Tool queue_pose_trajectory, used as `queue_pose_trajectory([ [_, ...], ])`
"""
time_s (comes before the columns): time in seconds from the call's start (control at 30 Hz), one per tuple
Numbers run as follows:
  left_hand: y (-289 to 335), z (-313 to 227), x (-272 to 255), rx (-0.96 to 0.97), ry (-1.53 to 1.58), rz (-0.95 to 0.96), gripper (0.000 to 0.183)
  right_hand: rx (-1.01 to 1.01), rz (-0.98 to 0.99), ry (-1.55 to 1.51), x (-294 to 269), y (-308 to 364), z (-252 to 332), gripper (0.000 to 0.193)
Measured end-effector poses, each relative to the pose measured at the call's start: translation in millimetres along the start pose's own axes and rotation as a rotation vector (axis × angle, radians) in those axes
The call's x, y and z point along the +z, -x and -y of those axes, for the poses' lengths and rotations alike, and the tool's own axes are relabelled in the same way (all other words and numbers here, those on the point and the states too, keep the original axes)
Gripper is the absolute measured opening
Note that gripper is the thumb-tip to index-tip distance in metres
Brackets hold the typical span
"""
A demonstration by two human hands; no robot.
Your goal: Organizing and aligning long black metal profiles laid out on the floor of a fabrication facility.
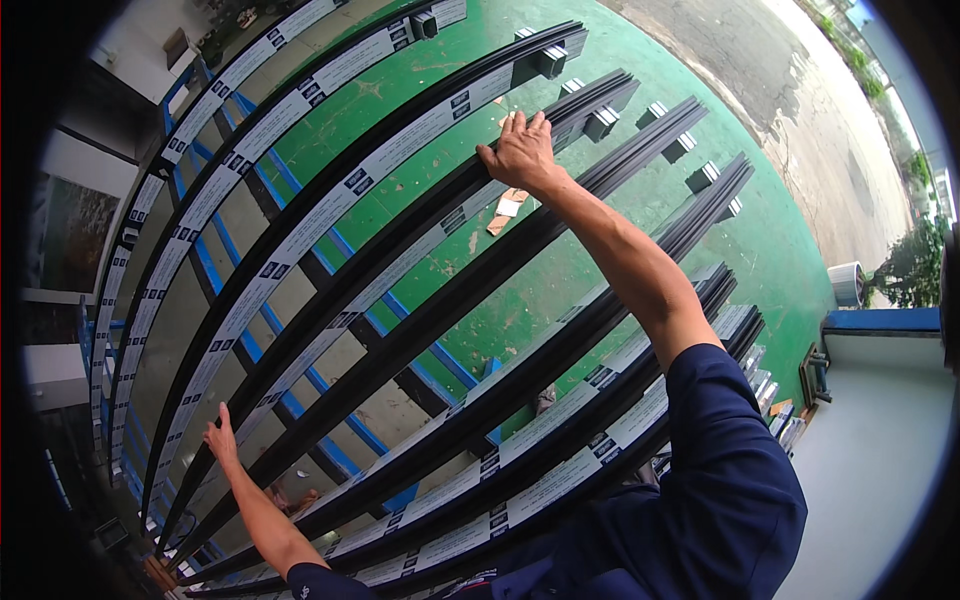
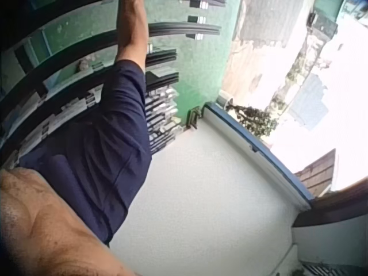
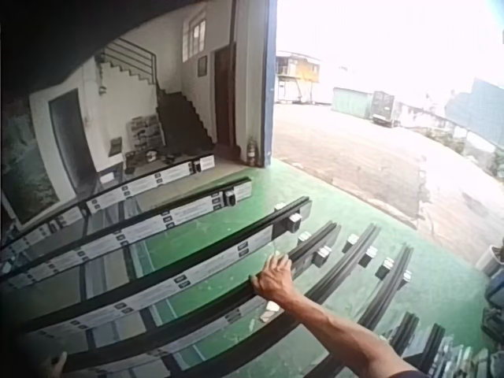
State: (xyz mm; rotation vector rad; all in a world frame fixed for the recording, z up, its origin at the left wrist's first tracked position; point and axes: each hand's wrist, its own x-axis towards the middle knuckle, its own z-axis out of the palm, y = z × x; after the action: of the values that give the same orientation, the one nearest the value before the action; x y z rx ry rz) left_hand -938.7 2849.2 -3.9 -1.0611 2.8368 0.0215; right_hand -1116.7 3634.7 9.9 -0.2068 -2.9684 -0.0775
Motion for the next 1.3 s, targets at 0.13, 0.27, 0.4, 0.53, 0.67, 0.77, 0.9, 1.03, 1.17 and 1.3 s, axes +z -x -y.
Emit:
queue_pose_trajectory([
  [0.13, 1, 10, -5, 0.005, 0.052, 0.035, 0.113, -0.072, 0.110, -0.145, 1, 3, -11, 0.079],
  [0.27, -5, 3, -10, -0.030, 0.039, 0.124, 0.120, 0.040, -0.150, -0.192, 15, -2, -42, 0.083],
  [0.4, 0, -11, -10, -0.079, 0.057, 0.230, 0.127, 0.063, -0.124, -0.196, 27, 4, -58, 0.085],
  [0.53, 2, -17, -4, -0.092, 0.048, 0.260, 0.130, 0.037, -0.256, -0.134, 35, 7, -60, 0.085],
  [0.67, 5, 6, -18, -0.195, -0.037, 0.176, 0.110, -0.096, -0.210, -0.048, 31, -4, -35, 0.087],
  [0.77, 29, -53, 3, -0.119, -0.025, -0.026, 0.087, -0.105, -0.280, 0.078, 34, -6, -66, 0.083],
  [0.9, 24, -48, -10, -0.139, -0.031, -0.034, 0.089, -0.117, -0.256, 0.094, 36, -3, -60, 0.080],
  [1.03, 27, -32, -21, -0.155, -0.051, -0.060, 0.087, -0.119, -0.278, 0.072, 44, -3, -46, 0.078],
  [1.17, 28, -70, -17, -0.351, -0.007, 0.050, 0.071, -0.052, -0.233, 0.021, 32, -3, -51, 0.079],
  [1.3, 73, -163, 24, -0.102, 0.041, -0.034, 0.078, 0.008, -0.113, 0.041, 34, -1, -52, 0.083],
])
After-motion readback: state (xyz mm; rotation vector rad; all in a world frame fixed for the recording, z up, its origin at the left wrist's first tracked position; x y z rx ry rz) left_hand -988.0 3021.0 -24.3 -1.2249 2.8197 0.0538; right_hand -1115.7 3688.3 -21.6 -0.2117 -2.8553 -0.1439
